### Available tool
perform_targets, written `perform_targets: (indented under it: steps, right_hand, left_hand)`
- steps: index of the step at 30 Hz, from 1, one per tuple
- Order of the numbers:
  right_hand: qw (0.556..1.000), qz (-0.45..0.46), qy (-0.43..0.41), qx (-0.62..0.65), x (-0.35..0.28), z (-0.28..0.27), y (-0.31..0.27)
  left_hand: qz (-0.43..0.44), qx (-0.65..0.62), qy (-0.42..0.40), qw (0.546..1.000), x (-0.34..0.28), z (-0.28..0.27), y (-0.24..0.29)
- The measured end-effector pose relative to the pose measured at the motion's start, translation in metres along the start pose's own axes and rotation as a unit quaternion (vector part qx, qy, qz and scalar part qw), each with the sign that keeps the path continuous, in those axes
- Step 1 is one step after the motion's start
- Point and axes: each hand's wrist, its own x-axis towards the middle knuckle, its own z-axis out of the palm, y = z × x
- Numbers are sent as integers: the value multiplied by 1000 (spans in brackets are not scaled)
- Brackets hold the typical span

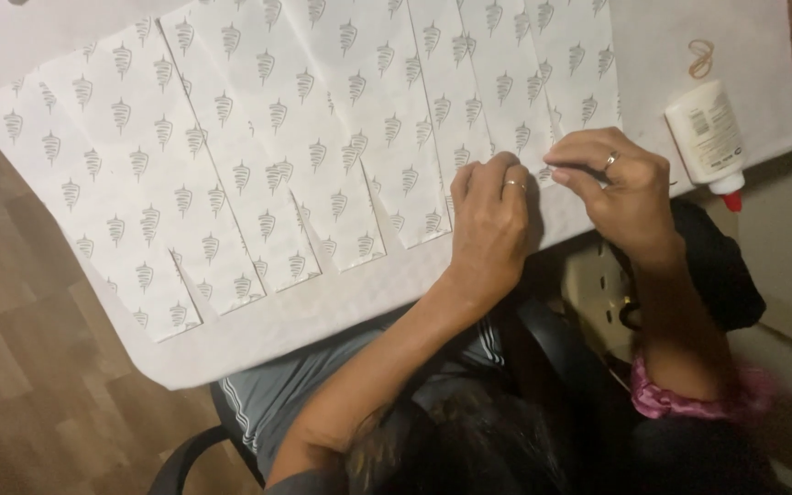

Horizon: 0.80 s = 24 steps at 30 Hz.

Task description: Folding printed paper strips and applying glue to assemble them into stacks.

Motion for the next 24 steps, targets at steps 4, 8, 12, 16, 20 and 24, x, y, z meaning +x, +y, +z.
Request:
perform_targets:
  steps: [4, 8, 12, 16, 20, 24]
  right_hand:
    - [1000, -28, 4, -8, -4, 2, -6]
    - [993, -87, 47, -60, -16, 14, -16]
    - [993, -114, -16, 28, -12, 21, -39]
    - [989, -137, -23, 49, -2, 29, -39]
    - [984, -171, -13, 38, -1, 30, -34]
    - [974, -221, 7, 41, 1, 33, -29]
  left_hand:
    - [14, -12, 6, 1000, 3, -26, 7]
    - [64, -36, 24, 997, 0, -64, -5]
    - [67, 11, -40, 997, 1, -99, -17]
    - [74, 7, -60, 995, 3, -100, -23]
    - [97, 19, -74, 992, 1, -99, -25]
    - [139, 19, -77, 987, 0, -105, -28]
